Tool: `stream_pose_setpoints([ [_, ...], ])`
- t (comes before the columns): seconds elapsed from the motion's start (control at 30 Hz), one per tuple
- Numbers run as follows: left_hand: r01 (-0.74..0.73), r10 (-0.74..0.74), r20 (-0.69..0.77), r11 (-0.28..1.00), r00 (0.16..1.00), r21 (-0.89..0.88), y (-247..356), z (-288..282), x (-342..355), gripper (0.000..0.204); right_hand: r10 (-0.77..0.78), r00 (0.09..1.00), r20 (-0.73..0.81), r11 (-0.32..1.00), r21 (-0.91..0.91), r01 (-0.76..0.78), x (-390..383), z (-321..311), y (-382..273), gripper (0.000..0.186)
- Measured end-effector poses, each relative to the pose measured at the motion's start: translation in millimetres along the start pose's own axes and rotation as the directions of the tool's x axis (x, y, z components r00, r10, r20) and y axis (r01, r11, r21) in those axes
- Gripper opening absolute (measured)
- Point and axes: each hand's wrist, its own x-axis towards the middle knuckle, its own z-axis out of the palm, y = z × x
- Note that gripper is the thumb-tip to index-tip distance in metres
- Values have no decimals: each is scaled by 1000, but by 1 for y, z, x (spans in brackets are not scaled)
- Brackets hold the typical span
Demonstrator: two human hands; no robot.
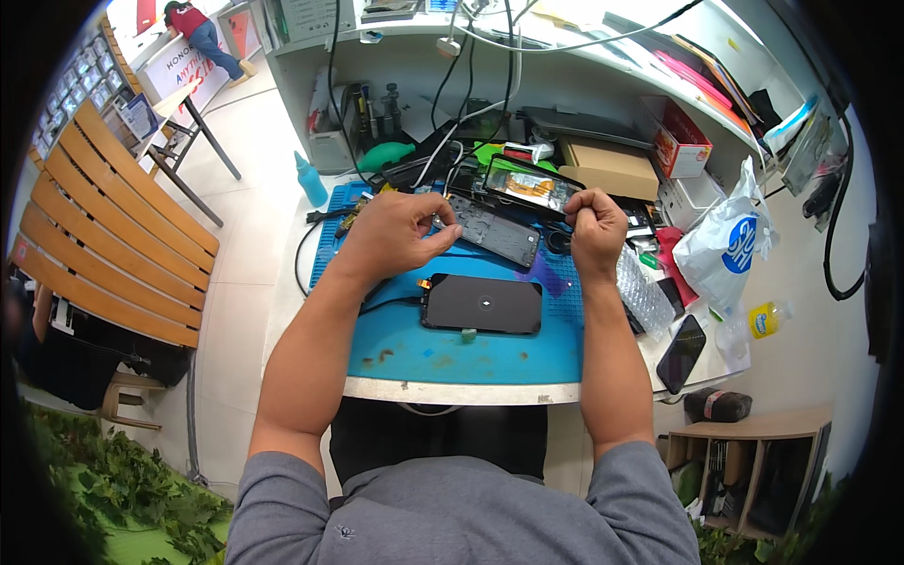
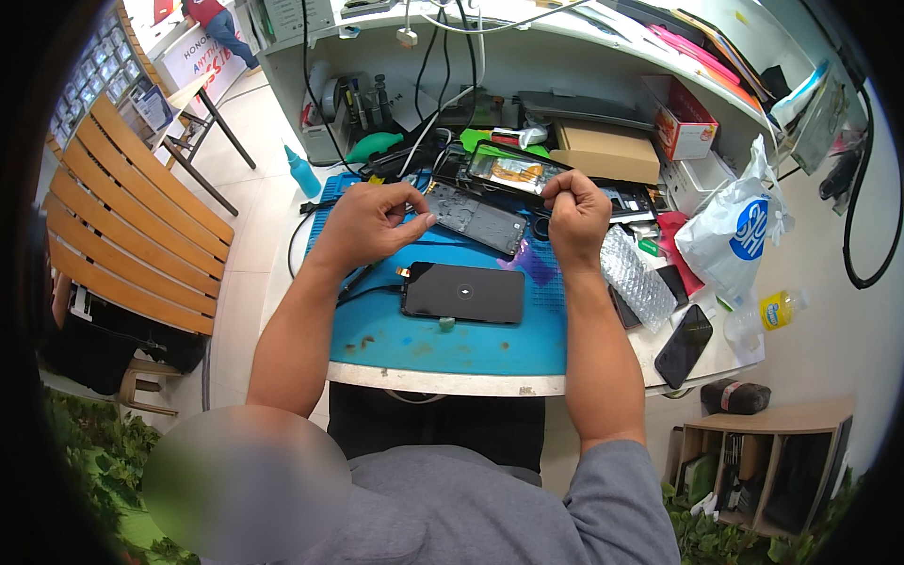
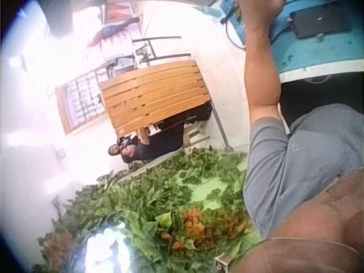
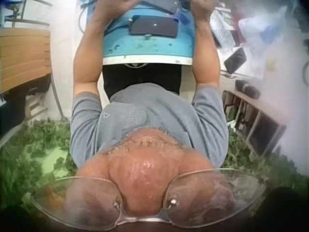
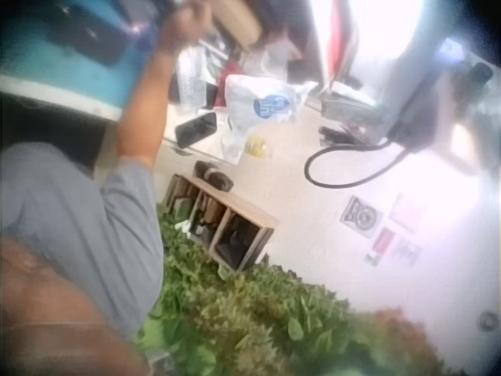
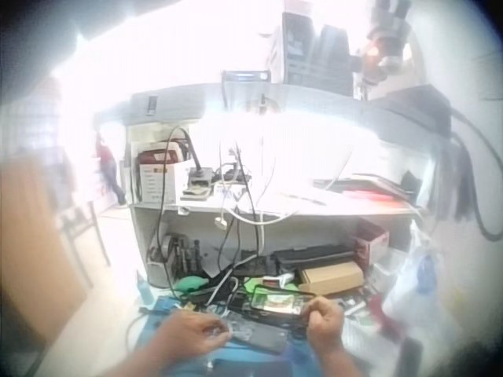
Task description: The person performs a series of actions to repair a mobile phone, including handling internal components, applying adhesive tape, and reassembling the device housing and battery onto the main chassis.
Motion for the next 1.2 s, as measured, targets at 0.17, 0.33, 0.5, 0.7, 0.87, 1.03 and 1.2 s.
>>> stream_pose_setpoints([
  [0.17, -12, 12, 17, 1000, 1000, -14, -4, 3, 0, 15, 7, 1000, 6, 1000, 1, -7, -1, -1, 1, 27],
  [0.33, -51, 51, -13, 999, 999, -14, -7, 6, -1, 13, 5, 1000, 16, 1000, 30, -5, -1, 0, 2, 27],
  [0.5, -32, 32, 6, 999, 999, -7, -8, 7, -1, 13, 9, 1000, 18, 998, 59, -10, -1, 2, 1, 27],
  [0.7, -34, 34, 32, 999, 999, 6, -5, 5, -1, 15, 7, 1000, 22, 999, 35, -7, -1, 0, 5, 27],
  [0.87, -82, 82, -18, 997, 997, -4, -11, 10, -2, 13, 6, 1000, 22, 999, 36, -7, -2, 0, 3, 27],
  [1.03, -38, 38, -5, 999, 999, -14, -5, 10, 0, 13, 24, 999, 32, 999, 22, -25, -2, -1, 5, 27],
  [1.2, -19, 19, 8, 1000, 1000, -24, -6, 10, -1, 13, 9, 1000, 28, 1000, 4, -9, -2, 2, 0, 27],
])
